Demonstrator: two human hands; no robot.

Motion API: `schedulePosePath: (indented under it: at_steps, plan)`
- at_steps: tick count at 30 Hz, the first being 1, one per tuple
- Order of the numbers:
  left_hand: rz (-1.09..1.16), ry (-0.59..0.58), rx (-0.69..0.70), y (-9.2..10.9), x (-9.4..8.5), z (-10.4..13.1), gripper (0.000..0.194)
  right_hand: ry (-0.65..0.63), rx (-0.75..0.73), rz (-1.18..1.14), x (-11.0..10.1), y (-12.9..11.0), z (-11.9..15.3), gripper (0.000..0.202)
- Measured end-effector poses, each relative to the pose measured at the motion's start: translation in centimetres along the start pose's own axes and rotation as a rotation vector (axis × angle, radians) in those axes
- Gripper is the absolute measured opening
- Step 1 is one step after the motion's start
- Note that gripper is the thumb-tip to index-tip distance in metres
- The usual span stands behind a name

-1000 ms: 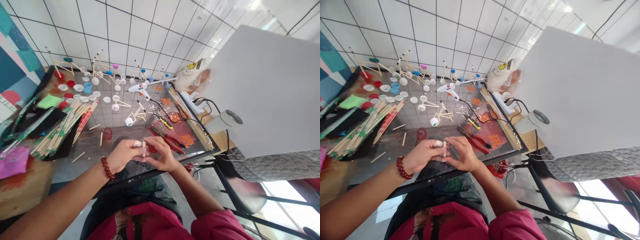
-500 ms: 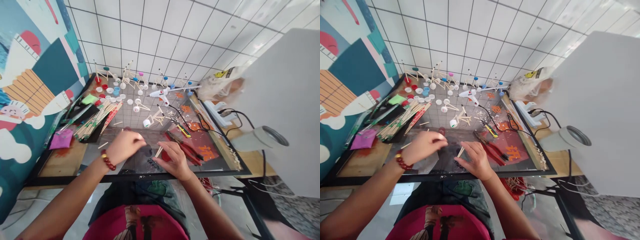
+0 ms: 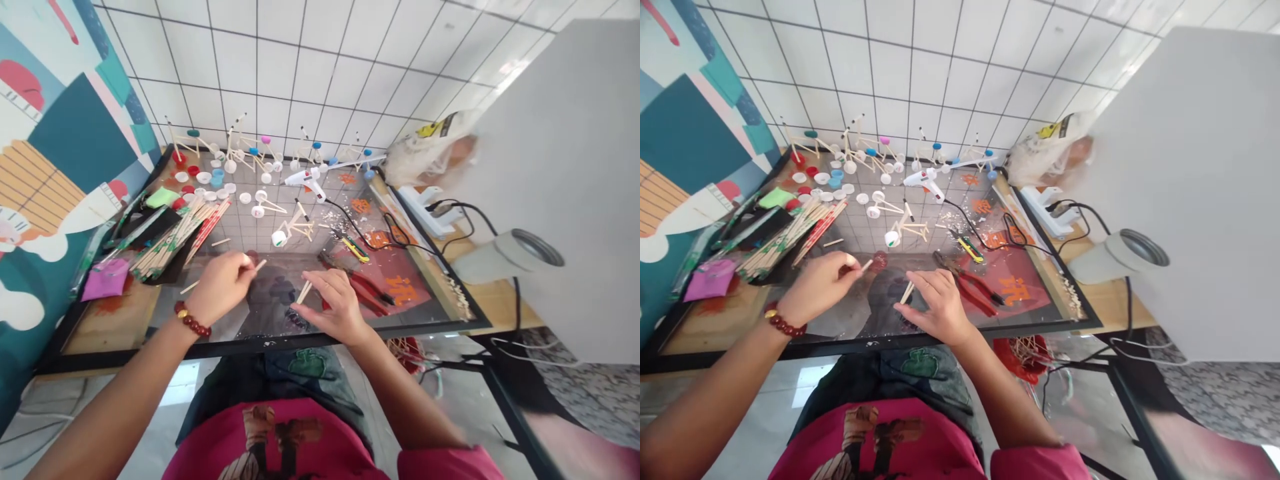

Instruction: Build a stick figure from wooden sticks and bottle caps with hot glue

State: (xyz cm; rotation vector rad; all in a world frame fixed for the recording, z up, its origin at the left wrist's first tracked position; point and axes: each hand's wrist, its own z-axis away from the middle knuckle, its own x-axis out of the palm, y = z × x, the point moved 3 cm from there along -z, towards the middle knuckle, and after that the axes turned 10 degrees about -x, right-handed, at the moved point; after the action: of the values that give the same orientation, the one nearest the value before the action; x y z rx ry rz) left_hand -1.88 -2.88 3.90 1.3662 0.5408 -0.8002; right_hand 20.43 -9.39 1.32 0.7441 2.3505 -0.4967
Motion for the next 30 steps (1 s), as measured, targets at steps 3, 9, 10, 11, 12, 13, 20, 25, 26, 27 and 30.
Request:
schedulePosePath:
  at_steps: [3, 9, 10, 11, 12, 13, 20, 25, 26, 27, 30]
  plan:
    - [0.652, -0.394, -0.195, 2.3, 3.3, 1.2, 0.009, 0.019, 0.024, -0.004, -0.2, 0.2, 0.0, 0.058]
    - [1.004, -0.628, -0.469, 4.1, 6.5, 1.6, 0.023, 0.042, 0.095, -0.057, -0.5, 0.6, 0.0, 0.054]
    - [1.018, -0.631, -0.468, 4.0, 6.6, 1.6, 0.026, 0.043, 0.096, -0.063, -0.5, 0.6, 0.0, 0.053]
    - [1.028, -0.63, -0.458, 3.9, 6.7, 1.5, 0.029, 0.044, 0.096, -0.068, -0.6, 0.6, 0.1, 0.052]
    - [1.033, -0.632, -0.443, 3.8, 6.7, 1.5, 0.031, 0.044, 0.094, -0.075, -0.6, 0.6, 0.1, 0.051]
    - [1.032, -0.638, -0.426, 3.7, 6.8, 1.5, 0.034, 0.042, 0.089, -0.085, -0.5, 0.6, 0.1, 0.051]
    - [0.869, -0.606, -0.296, 3.4, 7.5, 1.5, 0.04, -0.028, 0.037, -0.15, -0.1, 0.7, 0.2, 0.058]
    - [0.769, -0.596, -0.219, 3.3, 7.7, 1.5, 0.04, -0.121, 0.026, -0.279, 0.1, 0.8, 0.6, 0.071]
    - [0.776, -0.599, -0.226, 3.3, 7.5, 1.5, 0.04, -0.127, 0.051, -0.299, 0.0, 0.9, 0.7, 0.077]
    - [0.788, -0.598, -0.24, 3.3, 7.4, 1.5, 0.039, -0.129, 0.076, -0.313, 0.0, 0.9, 0.7, 0.084]
    - [0.802, -0.597, -0.26, 3.3, 7.2, 1.4, 0.037, -0.112, 0.1, -0.317, 0.0, 0.9, 0.6, 0.088]
